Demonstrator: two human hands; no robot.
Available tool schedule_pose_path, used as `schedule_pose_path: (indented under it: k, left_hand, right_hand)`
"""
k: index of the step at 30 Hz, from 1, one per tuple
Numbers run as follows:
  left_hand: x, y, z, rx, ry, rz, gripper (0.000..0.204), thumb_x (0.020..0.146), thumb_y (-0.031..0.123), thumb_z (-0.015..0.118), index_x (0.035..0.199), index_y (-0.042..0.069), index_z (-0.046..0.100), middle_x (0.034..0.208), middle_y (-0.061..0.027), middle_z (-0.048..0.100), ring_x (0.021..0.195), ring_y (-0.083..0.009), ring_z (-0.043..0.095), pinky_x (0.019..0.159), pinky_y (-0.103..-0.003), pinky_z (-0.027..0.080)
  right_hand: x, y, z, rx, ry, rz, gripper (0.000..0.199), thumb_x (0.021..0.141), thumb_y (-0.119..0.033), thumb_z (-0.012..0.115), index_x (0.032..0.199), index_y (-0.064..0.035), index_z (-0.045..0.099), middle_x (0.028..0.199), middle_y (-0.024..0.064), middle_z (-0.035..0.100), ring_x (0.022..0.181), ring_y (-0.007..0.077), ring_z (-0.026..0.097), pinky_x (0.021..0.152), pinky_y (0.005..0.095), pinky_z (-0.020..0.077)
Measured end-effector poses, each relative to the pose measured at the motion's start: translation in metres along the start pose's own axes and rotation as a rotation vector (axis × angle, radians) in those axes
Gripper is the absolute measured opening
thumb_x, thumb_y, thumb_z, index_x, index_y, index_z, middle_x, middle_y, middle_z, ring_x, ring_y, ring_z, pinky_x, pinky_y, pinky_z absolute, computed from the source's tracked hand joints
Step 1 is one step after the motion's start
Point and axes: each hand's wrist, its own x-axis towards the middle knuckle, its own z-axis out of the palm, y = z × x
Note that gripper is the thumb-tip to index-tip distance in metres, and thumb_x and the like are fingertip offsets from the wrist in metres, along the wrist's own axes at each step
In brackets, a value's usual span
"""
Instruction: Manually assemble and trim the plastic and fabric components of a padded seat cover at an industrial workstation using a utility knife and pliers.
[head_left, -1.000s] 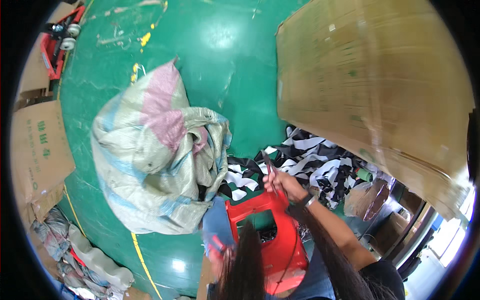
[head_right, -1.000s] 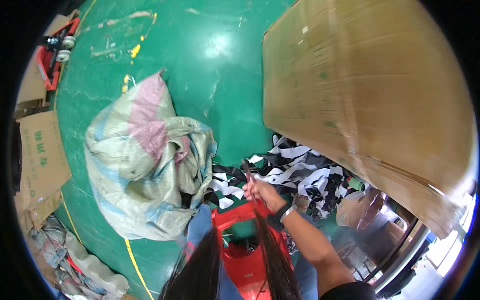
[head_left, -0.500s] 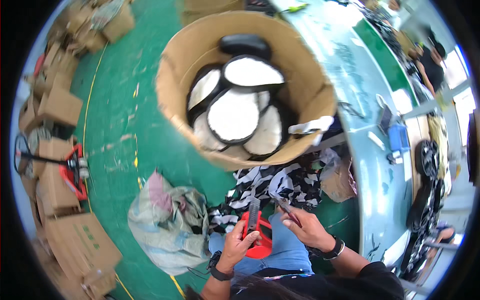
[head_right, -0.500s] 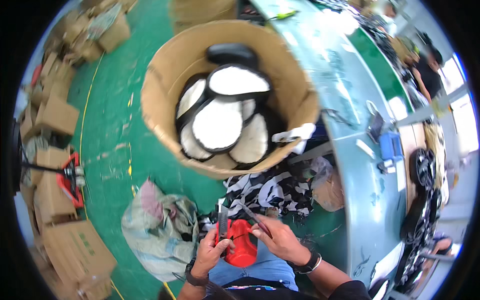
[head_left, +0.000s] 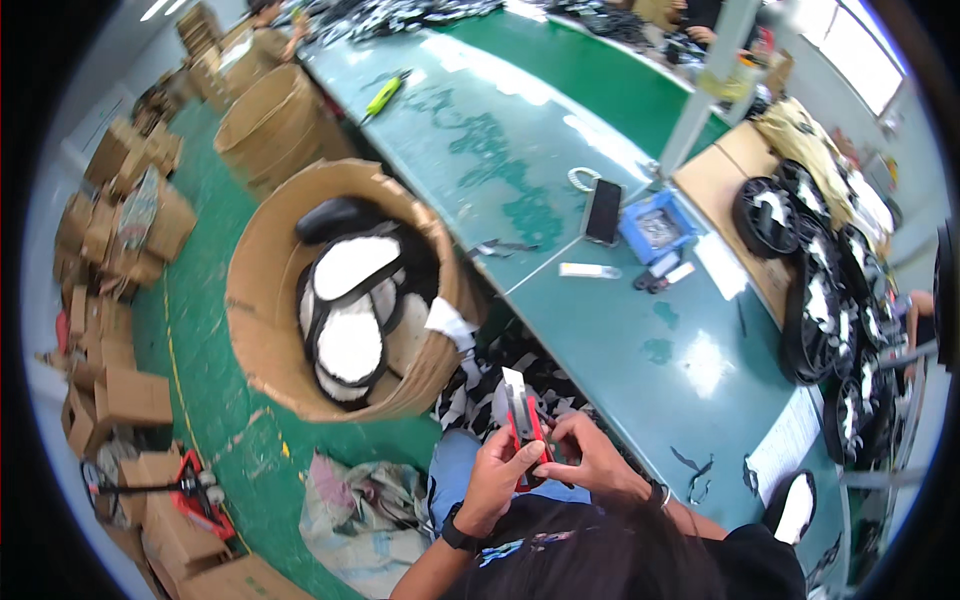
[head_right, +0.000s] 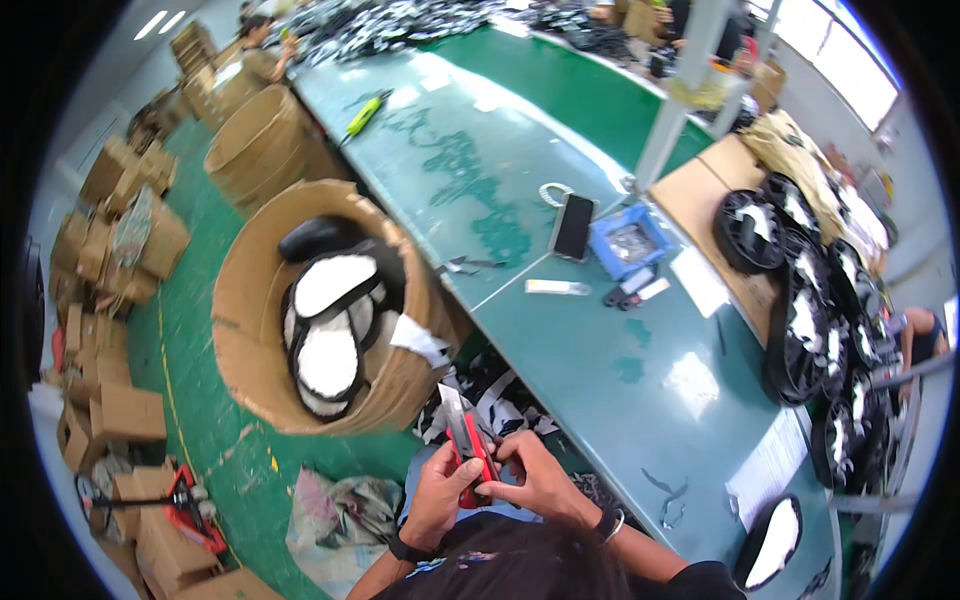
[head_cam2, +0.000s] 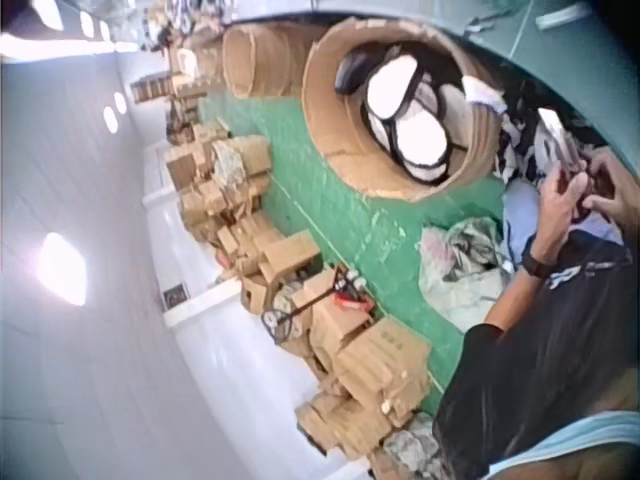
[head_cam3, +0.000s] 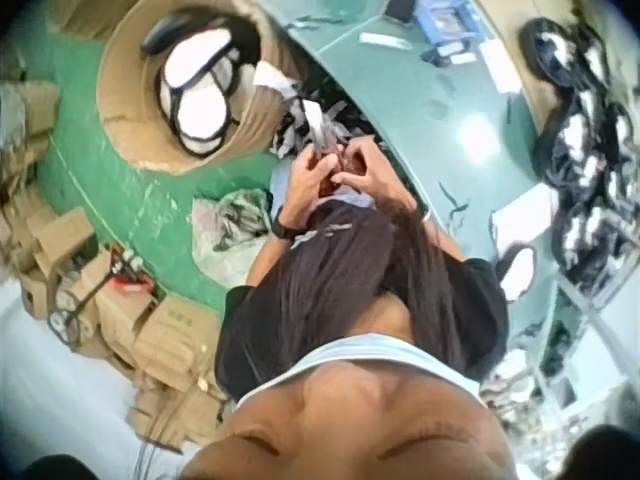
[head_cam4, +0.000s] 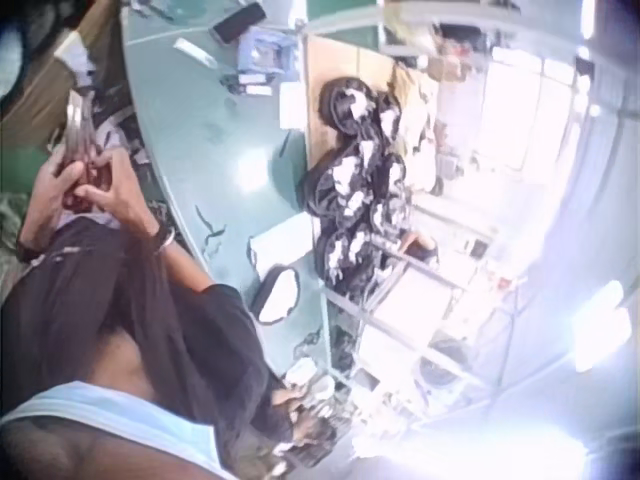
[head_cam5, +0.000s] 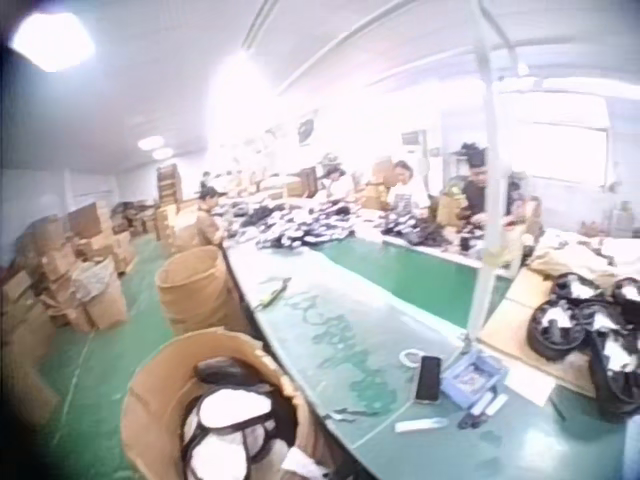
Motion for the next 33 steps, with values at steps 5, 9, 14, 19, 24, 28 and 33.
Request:
schedule_pose_path:
  k: [5,9,14,19,24,28,33]
  left_hand:
    - [0.027,0.015,0.041,0.169,-0.244,-0.1,0.036,0.095,0.016,0.055,0.126,0.001,0.045,0.099,-0.0106,0.063,0.087,-0.0174,0.064,0.085,-0.031,0.051]
    - [0.045,0.022,0.048,0.375,-0.396,-0.107,0.031,0.098,0.021,0.051,0.119,-0.001,0.046,0.088,-0.0097,0.063,0.08,-0.0162,0.064,0.078,-0.031,0.053]
    - [0.061,0.051,0.038,0.645,-0.462,-0.17,0.029,0.096,0.028,0.057,0.105,0.0,0.053,0.08,-0.006,0.064,0.07,-0.0112,0.063,0.065,-0.026,0.051]
    - [0.081,0.076,0.026,0.848,-0.527,-0.092,0.032,0.093,0.032,0.061,0.099,0.001,0.056,0.07,-0.0064,0.064,0.06,-0.0118,0.063,0.057,-0.026,0.051]
    - [0.098,0.086,0.009,0.825,-0.511,-0.029,0.037,0.089,0.039,0.065,0.094,0.002,0.06,0.065,-0.0031,0.063,0.056,-0.0092,0.061,0.053,-0.024,0.05]
    - [0.11,0.087,0.002,0.819,-0.527,-0.041,0.04,0.086,0.04,0.068,0.096,0.002,0.062,0.064,-0.0023,0.062,0.056,-0.0077,0.06,0.052,-0.024,0.049]
    - [0.118,0.086,0.005,0.881,-0.537,-0.049,0.04,0.086,0.04,0.069,0.099,0.003,0.064,0.064,-0.0032,0.063,0.055,-0.0088,0.061,0.051,-0.024,0.05]
  right_hand:
    - [-0.041,-0.004,-0.036,0.204,0.083,0.293,0.03,0.087,-0.025,0.063,0.104,-0.003,0.051,0.098,0.0108,0.057,0.091,0.0205,0.054,0.082,0.0312,0.0446]
    - [-0.057,-0.017,-0.043,0.309,0.366,0.273,0.024,0.091,-0.021,0.056,0.105,-0.0026,0.05,0.09,0.0109,0.054,0.083,0.0208,0.053,0.078,0.0322,0.0442]
    - [-0.056,-0.041,-0.034,-0.273,0.593,0.249,0.027,0.089,-0.025,0.062,0.097,-0.0001,0.053,0.087,0.0184,0.054,0.078,0.0387,0.053,0.068,0.0411,0.0449]
    - [-0.029,-0.03,-0.014,-0.395,0.742,0.108,0.025,0.087,-0.02,0.065,0.103,-0.0019,0.058,0.111,0.0192,0.058,0.095,0.036,0.056,0.082,0.0414,0.0449]
    - [-0.012,-0.035,0.0,-0.554,0.782,0.054,0.028,0.083,-0.017,0.068,0.102,0.0006,0.057,0.126,0.0257,0.053,0.106,0.0399,0.055,0.089,0.0464,0.0431]
    - [-0.006,-0.042,0.005,-0.616,0.794,0.068,0.028,0.083,-0.018,0.068,0.101,0.0006,0.057,0.125,0.0248,0.053,0.104,0.0394,0.055,0.088,0.0467,0.0437]
    - [0.0,-0.05,0.005,-0.617,0.81,0.057,0.024,0.083,-0.017,0.068,0.095,-0.0001,0.056,0.109,0.0203,0.057,0.091,0.0365,0.057,0.079,0.0433,0.0467]
